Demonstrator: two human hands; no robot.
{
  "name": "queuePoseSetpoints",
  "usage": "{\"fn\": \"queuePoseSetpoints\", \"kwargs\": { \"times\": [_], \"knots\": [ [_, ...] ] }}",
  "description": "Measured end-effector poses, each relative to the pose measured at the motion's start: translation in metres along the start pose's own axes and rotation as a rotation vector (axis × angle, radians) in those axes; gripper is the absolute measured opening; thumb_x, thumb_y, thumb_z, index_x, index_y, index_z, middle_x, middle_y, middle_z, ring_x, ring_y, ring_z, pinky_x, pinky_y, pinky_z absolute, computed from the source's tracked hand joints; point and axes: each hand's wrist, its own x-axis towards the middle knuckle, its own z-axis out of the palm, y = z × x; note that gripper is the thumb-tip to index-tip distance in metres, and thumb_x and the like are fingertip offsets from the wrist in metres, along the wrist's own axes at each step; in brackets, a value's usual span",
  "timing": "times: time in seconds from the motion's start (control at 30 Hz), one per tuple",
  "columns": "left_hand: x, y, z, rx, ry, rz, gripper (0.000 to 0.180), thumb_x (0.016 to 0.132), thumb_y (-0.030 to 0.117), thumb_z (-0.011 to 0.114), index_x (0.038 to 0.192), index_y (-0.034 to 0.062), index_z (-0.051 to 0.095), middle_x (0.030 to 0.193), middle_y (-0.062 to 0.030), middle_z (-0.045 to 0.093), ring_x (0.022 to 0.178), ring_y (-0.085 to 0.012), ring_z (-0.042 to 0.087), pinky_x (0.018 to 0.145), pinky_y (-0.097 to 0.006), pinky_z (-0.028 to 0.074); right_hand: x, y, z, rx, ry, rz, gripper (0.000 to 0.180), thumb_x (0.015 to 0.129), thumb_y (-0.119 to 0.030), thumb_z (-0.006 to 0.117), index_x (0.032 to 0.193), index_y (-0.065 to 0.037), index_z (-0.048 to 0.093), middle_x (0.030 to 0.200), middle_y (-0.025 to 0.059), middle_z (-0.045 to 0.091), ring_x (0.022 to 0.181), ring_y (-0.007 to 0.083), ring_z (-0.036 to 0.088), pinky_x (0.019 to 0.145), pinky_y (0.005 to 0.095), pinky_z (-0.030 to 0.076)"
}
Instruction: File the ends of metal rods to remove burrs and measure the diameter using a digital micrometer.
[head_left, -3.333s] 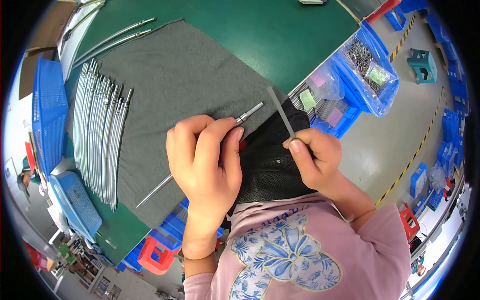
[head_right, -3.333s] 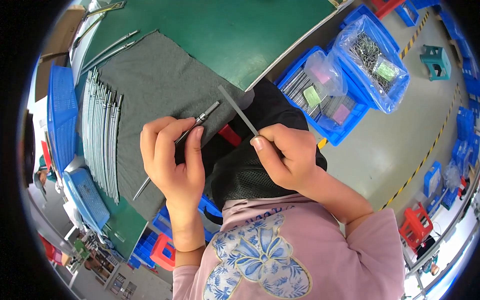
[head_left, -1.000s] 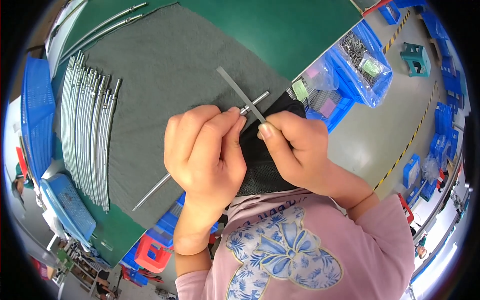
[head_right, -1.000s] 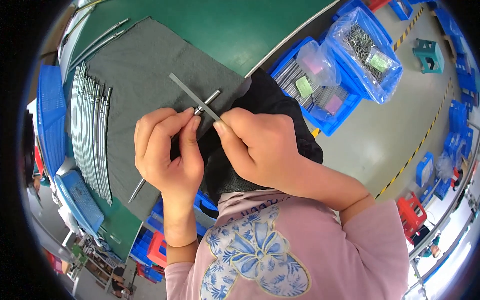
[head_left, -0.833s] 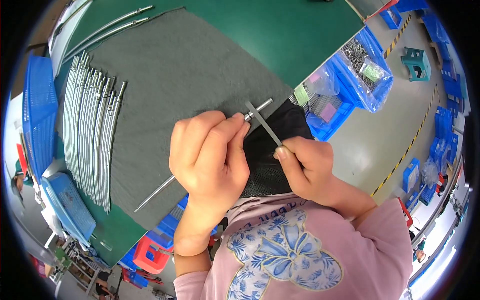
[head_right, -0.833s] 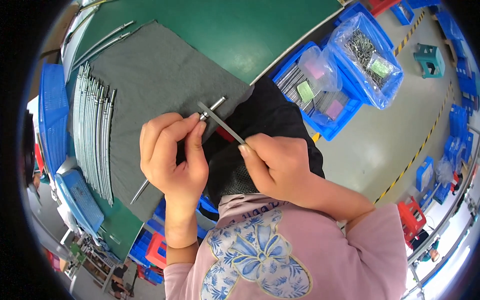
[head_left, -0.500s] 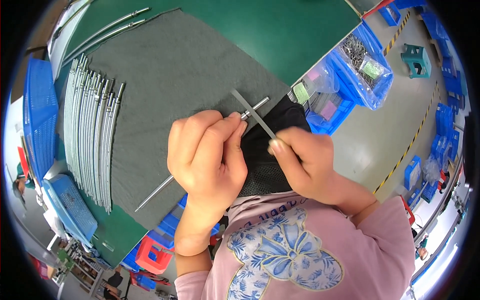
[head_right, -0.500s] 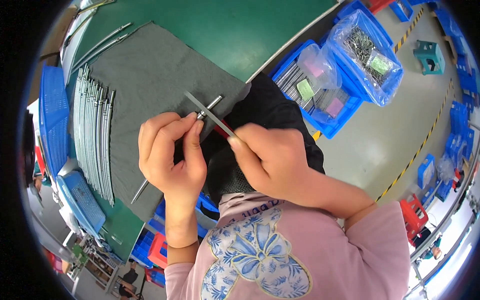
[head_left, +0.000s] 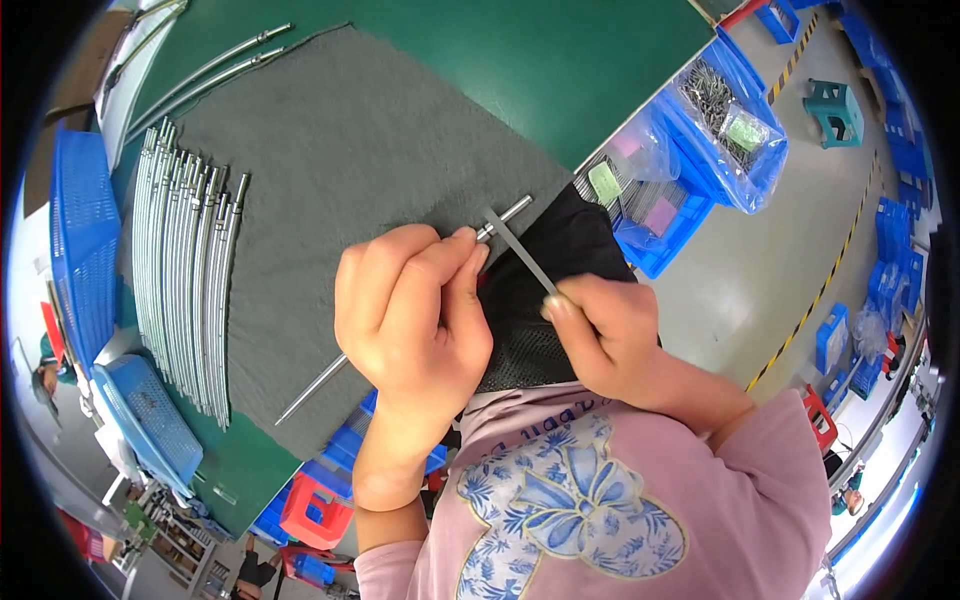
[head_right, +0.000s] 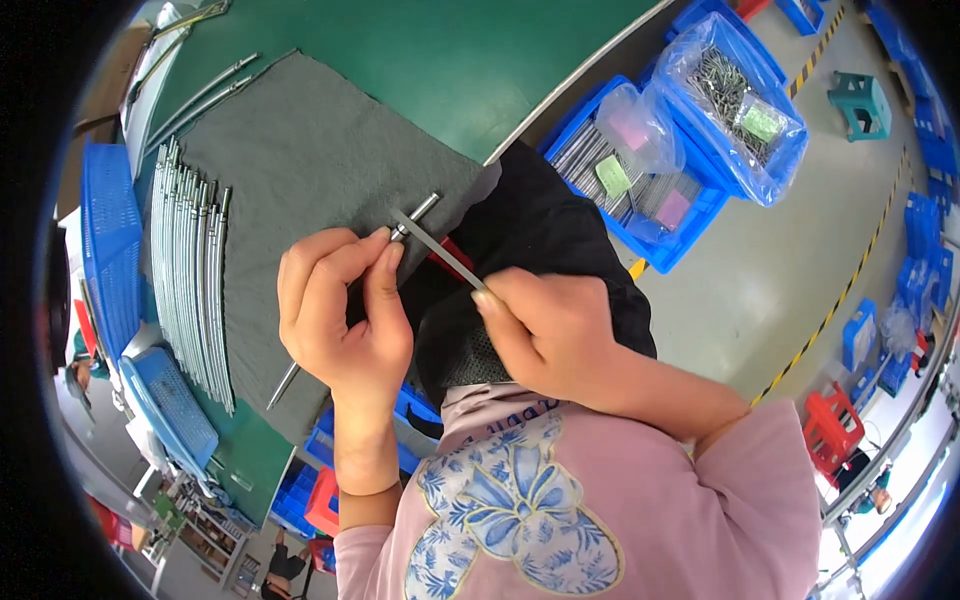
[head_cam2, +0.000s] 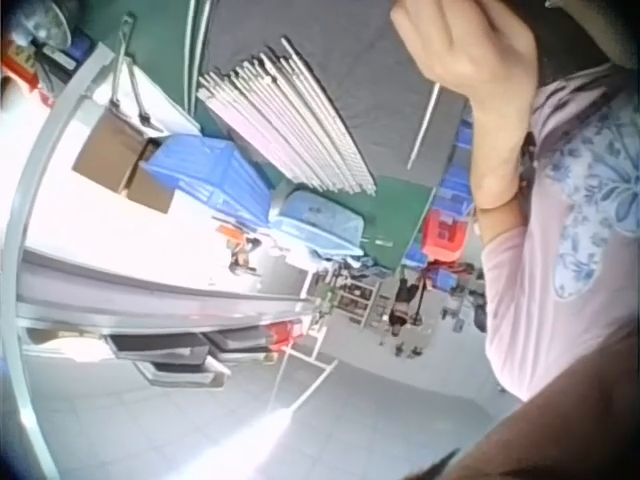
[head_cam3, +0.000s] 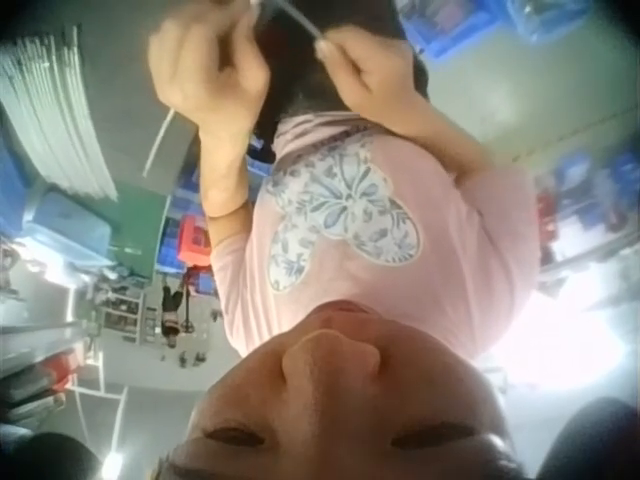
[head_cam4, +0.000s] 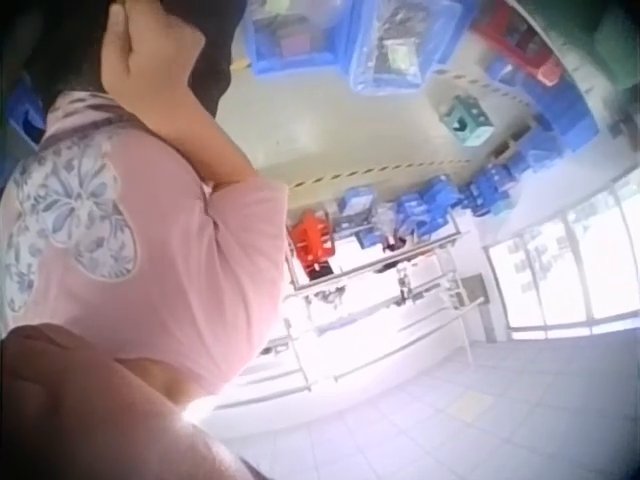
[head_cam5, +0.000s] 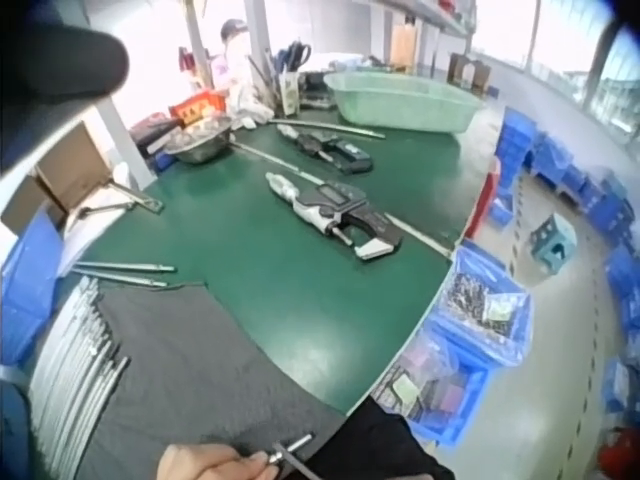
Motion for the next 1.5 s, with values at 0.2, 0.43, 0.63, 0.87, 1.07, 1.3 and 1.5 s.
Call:
{"fn": "queuePoseSetpoints", "kwargs": {
  "times": [0.2,0.43,0.63,0.87,1.07,1.3,1.5],
  "knots": [
    [-0.002,-0.001,0.002,0.007,0.011,-0.011,0.018,0.060,-0.002,0.070,0.075,0.0043,0.062,0.071,-0.0051,0.054,0.060,-0.0201,0.048,0.053,-0.029,0.038,0.013,0.009,-0.028,-0.067,0.154,-0.093,0.005,0.076,-0.003,0.059,0.071,-0.004,0.058,0.053,0.0079,0.050,0.042,0.0184,0.050,0.040,0.0275,0.037],
    [-0.002,-0.002,0.001,-0.003,0.004,-0.010,0.016,0.062,-0.002,0.069,0.075,0.0043,0.062,0.072,-0.0052,0.054,0.061,-0.0200,0.048,0.054,-0.029,0.038,0.093,-0.015,-0.036,-0.391,0.295,-0.216,0.011,0.076,-0.010,0.064,0.084,-0.004,0.060,0.061,0.0024,0.052,0.049,0.0093,0.047,0.045,0.0236,0.033],
    [0.000,0.002,-0.001,0.011,-0.004,-0.027,0.016,0.062,-0.002,0.069,0.075,0.0045,0.062,0.072,-0.0053,0.054,0.062,-0.0203,0.048,0.054,-0.030,0.039,0.033,0.035,-0.011,0.236,0.221,0.214,0.023,0.079,-0.014,0.058,0.098,-0.001,0.056,0.087,0.0069,0.058,0.078,0.0135,0.056,0.063,0.0271,0.044],
    [-0.001,-0.001,0.001,-0.013,0.015,-0.031,0.017,0.062,-0.003,0.069,0.074,0.0049,0.061,0.072,-0.0048,0.054,0.062,-0.0206,0.048,0.054,-0.030,0.039,0.040,0.011,0.002,0.240,0.205,-0.130,0.009,0.073,-0.008,0.065,0.078,-0.001,0.062,0.071,0.0043,0.057,0.064,0.0155,0.055,0.055,0.0266,0.043],
    [0.002,-0.001,0.002,-0.031,0.029,-0.016,0.018,0.060,-0.004,0.068,0.073,0.0048,0.061,0.072,-0.0048,0.054,0.061,-0.0210,0.048,0.053,-0.030,0.040,0.052,0.003,0.004,-0.471,0.189,-0.534,0.017,0.059,-0.009,0.065,0.076,-0.007,0.063,0.071,0.0004,0.053,0.058,0.0175,0.048,0.052,0.0285,0.037],
    [0.000,-0.002,0.000,-0.035,0.039,-0.009,0.018,0.060,-0.004,0.068,0.073,0.0051,0.060,0.072,-0.0047,0.053,0.060,-0.0214,0.048,0.052,-0.030,0.039,0.050,0.002,-0.014,-0.755,0.175,-0.759,0.022,0.058,-0.015,0.060,0.079,-0.009,0.064,0.072,-0.0027,0.048,0.060,0.0128,0.043,0.060,0.0280,0.034],
    [-0.004,0.001,0.001,-0.035,0.031,-0.027,0.018,0.060,-0.003,0.068,0.074,0.0054,0.060,0.072,-0.0045,0.054,0.059,-0.0211,0.047,0.052,-0.030,0.039,0.043,-0.006,-0.023,-0.884,0.115,-0.718,0.020,0.062,-0.013,0.059,0.081,-0.010,0.065,0.071,-0.0018,0.047,0.060,0.0126,0.044,0.063,0.0283,0.034]
  ]
}}
